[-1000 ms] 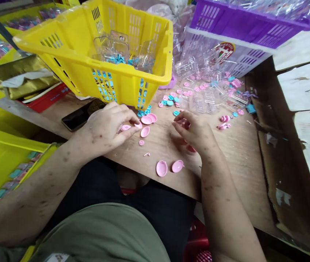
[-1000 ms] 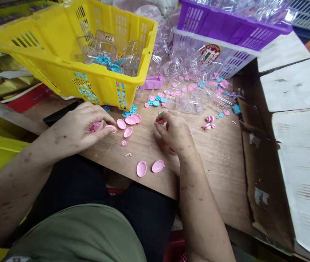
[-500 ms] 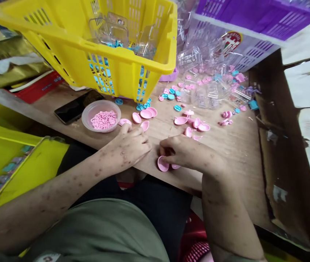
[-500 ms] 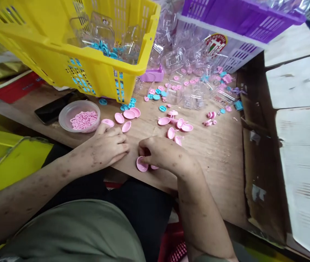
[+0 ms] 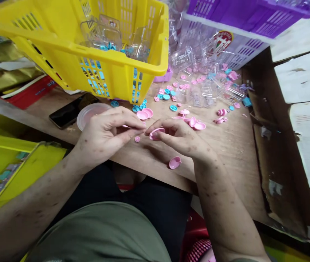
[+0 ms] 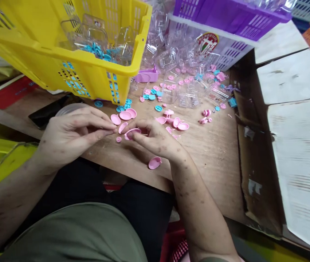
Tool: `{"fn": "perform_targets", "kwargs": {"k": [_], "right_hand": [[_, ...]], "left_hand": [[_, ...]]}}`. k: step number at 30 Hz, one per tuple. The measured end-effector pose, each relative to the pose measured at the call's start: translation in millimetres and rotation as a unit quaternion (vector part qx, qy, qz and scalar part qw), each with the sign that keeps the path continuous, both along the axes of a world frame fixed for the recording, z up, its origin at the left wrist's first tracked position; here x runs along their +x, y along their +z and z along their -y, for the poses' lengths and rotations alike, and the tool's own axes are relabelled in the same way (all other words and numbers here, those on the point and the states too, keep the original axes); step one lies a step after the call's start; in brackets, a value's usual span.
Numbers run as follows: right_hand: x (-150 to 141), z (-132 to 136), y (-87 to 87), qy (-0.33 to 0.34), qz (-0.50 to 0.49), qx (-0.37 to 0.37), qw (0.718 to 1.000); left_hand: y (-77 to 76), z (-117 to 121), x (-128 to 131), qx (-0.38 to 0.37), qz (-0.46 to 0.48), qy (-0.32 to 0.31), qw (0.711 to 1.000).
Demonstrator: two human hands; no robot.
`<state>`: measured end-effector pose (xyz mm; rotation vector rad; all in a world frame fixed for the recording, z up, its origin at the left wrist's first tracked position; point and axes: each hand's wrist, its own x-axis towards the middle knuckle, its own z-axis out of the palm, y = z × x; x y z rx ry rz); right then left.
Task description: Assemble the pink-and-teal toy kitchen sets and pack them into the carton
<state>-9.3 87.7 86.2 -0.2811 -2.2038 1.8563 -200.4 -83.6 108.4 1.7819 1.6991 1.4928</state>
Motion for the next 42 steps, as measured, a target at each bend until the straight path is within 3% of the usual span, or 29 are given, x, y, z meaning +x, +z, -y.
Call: {"fn": "perform_targets", "kwargs": {"k": [6,9,12,18,27,42], "right_hand": [[-4,8,2.4,-0.017,0.067,-0.077,0.995],[-3,8,0.9,-0.031,0.094,-0.076,0.992],[-3,7,-2.2,-0.048,0.104,-0.07,0.991],[-3,7,-5.3,-0.05,0.096,-0.027,0.994],[-1,6,-1.1,-0.048,0.104,0.051,0.992],[-1,9,5.7,-0.075,0.112,0.078,0.988]], "left_hand": [[-24.3,-4,1,0.028,0.012,-0.009,0.999],[-29.6,-6,0,0.039,-0.063,0.004,0.997],[-28.0,-8,-1,0.05,-0.162,-0.001,0.986],[-25.6,-11,-1,0.045,-0.236,0.011,0.971],[-27.7,-7,-4,0.035,-0.256,0.011,0.966],[-30.6,-7,1,0.058,-0.265,0.022,0.962]]}}
